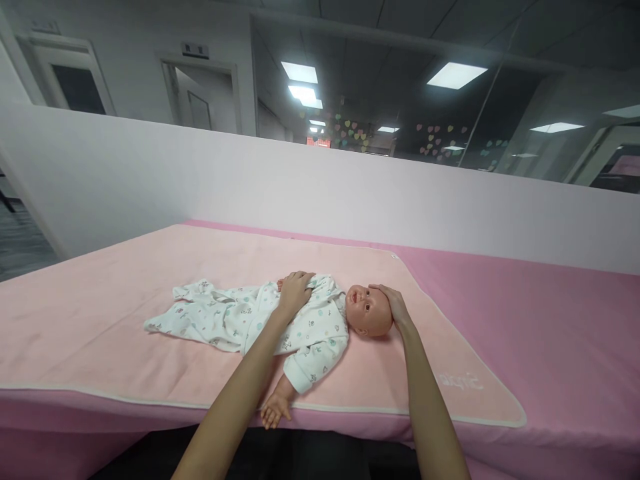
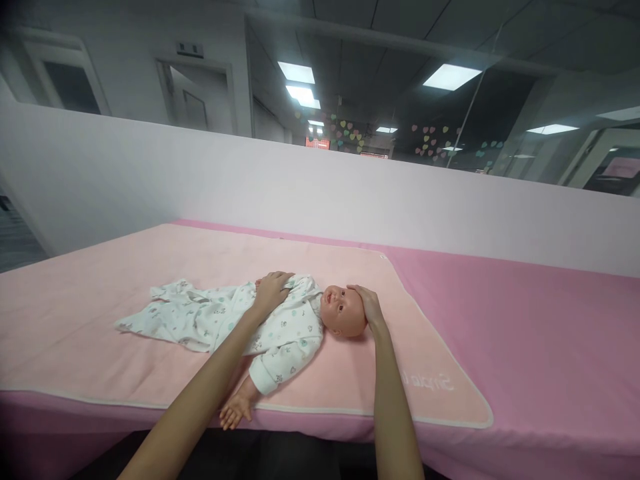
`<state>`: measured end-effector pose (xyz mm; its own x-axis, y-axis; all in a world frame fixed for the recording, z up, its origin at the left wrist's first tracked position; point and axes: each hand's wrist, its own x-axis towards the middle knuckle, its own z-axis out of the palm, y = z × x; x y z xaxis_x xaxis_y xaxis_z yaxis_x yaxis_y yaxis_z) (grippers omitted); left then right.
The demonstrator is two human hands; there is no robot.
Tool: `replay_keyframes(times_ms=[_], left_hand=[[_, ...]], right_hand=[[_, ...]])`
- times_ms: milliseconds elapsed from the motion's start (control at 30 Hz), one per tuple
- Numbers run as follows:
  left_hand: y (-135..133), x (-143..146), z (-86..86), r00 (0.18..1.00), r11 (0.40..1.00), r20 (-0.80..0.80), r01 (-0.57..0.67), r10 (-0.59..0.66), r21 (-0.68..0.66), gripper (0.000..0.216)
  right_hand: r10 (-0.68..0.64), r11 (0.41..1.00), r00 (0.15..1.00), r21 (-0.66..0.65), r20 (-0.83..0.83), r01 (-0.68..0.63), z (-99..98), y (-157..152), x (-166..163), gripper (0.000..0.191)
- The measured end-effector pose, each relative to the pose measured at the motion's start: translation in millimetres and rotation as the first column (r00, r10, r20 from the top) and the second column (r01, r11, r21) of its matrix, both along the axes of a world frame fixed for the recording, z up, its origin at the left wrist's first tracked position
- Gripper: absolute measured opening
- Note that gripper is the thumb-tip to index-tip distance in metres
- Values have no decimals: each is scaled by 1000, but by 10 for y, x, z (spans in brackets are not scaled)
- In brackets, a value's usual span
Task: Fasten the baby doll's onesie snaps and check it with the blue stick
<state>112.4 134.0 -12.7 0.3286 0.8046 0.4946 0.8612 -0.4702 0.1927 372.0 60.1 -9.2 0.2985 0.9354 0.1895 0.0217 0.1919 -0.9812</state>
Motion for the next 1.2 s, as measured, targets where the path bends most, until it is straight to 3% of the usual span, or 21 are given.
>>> replay_keyframes(times_ms=[233, 400, 700, 1000, 1067, 1200], left_hand=[[10, -4, -18, 1000, 1000, -3, 7, -7, 26, 44], [14, -5, -21, 1000, 1000, -9, 7, -7, 30, 45], [17, -6, -22, 1000, 1000, -4, 10, -10, 28, 45], [15, -3, -22, 1000, 1000, -8, 6, -6, 26, 45], [19, -4, -27, 1000, 999, -9, 11, -11, 31, 45], [25, -5, -31, 1000, 999, -6, 12, -12, 33, 45]], right_hand=[[-80, 993, 996, 91, 48, 76, -51, 53, 61, 40], [35, 999, 999, -10, 27, -35, -1, -4, 6, 29], [2, 1000, 999, -9, 33, -1, -18, 3, 6, 31], [-93, 994, 990, 68, 107, 86, -98, 90, 92, 51], [-101, 993, 990, 78, 99, 94, -84, 82, 80, 46], [22, 1000, 999, 1, 43, -22, -21, 28, 23, 32]])
